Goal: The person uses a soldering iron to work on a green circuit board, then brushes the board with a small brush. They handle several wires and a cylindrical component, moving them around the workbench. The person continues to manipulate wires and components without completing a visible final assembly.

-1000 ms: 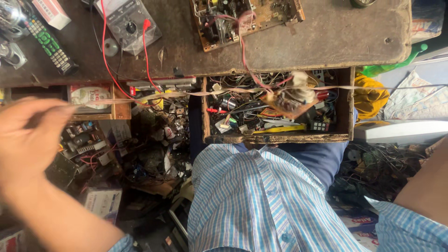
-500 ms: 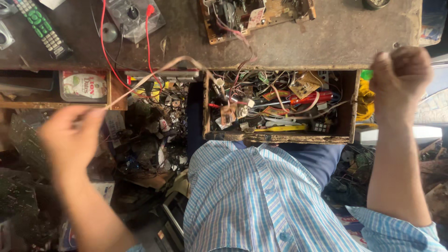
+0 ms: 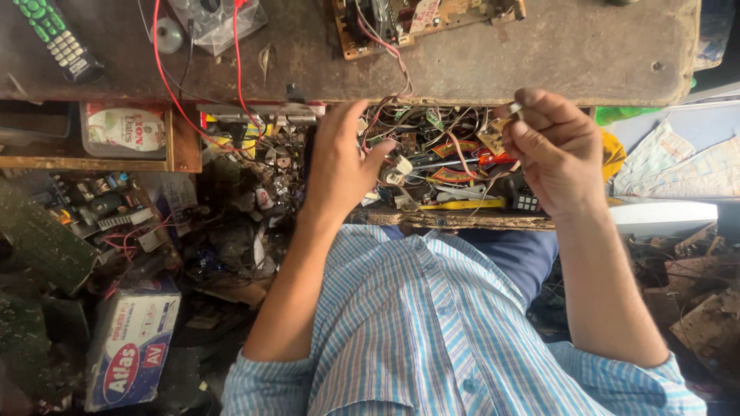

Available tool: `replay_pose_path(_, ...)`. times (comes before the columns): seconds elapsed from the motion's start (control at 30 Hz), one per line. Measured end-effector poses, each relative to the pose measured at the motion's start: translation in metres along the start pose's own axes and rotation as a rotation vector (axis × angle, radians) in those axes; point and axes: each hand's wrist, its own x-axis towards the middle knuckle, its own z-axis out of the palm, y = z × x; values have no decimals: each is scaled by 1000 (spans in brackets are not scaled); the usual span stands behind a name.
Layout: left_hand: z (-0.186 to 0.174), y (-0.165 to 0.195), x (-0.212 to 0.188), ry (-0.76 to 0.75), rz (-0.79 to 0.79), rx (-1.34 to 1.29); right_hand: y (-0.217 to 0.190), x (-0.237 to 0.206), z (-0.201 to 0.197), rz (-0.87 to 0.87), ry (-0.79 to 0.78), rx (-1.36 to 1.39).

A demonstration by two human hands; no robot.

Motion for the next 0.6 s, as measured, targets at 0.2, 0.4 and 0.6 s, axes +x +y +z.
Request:
replay_pose_path(0.2, 15, -11, 24, -229, -154, 196, 2, 4, 3, -25, -7, -146)
replay_pose_path(0.4, -22, 1, 33, -201, -134, 165, -12, 47, 29, -229, -52, -785)
replay_pose_path(0.6, -57, 17, 49, -143, -269, -402, -14, 105, 73, -577, -343, -1481)
